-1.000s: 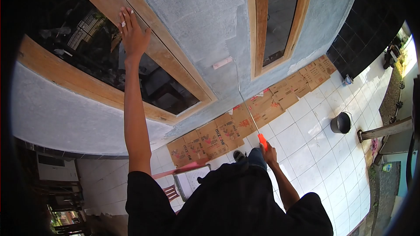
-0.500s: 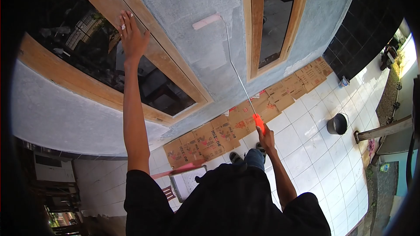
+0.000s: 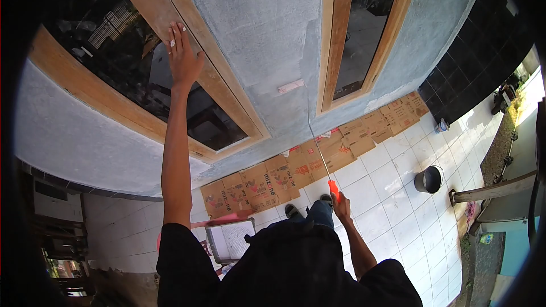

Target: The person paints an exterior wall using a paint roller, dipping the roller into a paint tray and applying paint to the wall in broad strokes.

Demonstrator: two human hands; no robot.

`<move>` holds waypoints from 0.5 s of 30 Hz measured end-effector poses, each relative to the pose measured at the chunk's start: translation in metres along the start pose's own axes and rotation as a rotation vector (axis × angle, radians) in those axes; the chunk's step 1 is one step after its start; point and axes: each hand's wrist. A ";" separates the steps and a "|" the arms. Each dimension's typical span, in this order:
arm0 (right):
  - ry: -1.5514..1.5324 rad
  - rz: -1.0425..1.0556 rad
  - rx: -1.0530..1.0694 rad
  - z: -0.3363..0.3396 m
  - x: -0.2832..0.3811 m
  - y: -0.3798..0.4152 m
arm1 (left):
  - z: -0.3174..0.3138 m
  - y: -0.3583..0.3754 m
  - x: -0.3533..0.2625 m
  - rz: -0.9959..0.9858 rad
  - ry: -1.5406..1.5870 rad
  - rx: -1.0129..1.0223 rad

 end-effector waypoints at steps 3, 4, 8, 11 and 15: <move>-0.044 0.058 -0.026 0.001 0.002 -0.009 | -0.003 0.000 -0.005 0.023 0.014 -0.008; -0.078 0.066 -0.031 0.002 0.006 -0.018 | -0.004 0.000 -0.006 0.029 0.009 -0.018; -0.149 0.225 -0.133 0.016 0.075 -0.051 | -0.005 0.001 -0.012 0.072 0.020 -0.008; -0.163 0.356 -0.165 0.029 0.130 -0.084 | -0.004 0.003 -0.018 0.098 0.070 0.008; -0.337 0.325 -0.028 0.062 0.203 -0.094 | -0.002 0.002 -0.027 0.148 0.078 0.000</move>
Point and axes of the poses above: each hand's wrist, its own y-axis away from the middle knuckle, its own z-axis out of the back of the hand, x = y × z, and after that the axes turned 7 degrees about -y, right-handed
